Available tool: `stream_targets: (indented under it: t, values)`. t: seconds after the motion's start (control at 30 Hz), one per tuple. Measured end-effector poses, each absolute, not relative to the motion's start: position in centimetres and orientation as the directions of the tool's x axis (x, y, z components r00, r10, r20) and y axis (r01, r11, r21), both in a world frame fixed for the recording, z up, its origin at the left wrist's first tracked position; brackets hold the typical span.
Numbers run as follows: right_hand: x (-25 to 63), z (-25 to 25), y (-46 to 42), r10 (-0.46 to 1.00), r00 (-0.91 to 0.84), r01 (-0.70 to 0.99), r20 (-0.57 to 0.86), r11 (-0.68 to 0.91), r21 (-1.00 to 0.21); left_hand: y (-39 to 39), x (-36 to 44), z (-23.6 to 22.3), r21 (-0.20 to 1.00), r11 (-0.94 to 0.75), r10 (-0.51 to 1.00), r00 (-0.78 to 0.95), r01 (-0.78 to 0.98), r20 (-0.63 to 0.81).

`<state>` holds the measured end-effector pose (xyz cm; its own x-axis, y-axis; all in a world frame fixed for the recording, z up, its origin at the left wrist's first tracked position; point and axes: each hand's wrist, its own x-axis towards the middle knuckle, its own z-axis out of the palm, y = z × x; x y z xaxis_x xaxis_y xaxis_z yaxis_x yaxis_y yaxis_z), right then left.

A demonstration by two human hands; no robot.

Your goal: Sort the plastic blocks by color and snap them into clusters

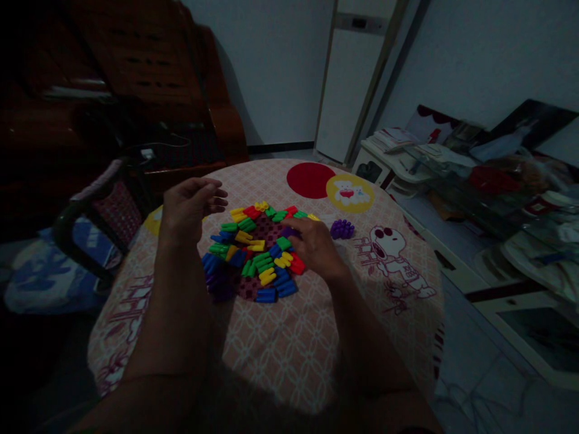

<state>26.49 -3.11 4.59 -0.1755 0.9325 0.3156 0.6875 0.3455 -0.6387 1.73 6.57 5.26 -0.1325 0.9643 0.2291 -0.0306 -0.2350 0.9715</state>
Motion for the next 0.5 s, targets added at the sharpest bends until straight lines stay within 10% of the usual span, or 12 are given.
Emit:
stream_targets:
  t: [0.27, 0.5]
  values:
    - [34.3, 5.3, -2.9, 0.926, 0.355, 0.645, 0.126, -0.145, -0.750, 6.4, 1.8, 5.4, 0.969, -0.243, 0.963, -0.124, -0.031, 0.238]
    - [35.8, 4.6, -2.9, 0.892, 0.446, 0.546, -0.071, -0.334, -0.768, 6.3, 2.1, 5.5, 0.971, -0.238, 0.966, -0.113, -0.031, 0.233]
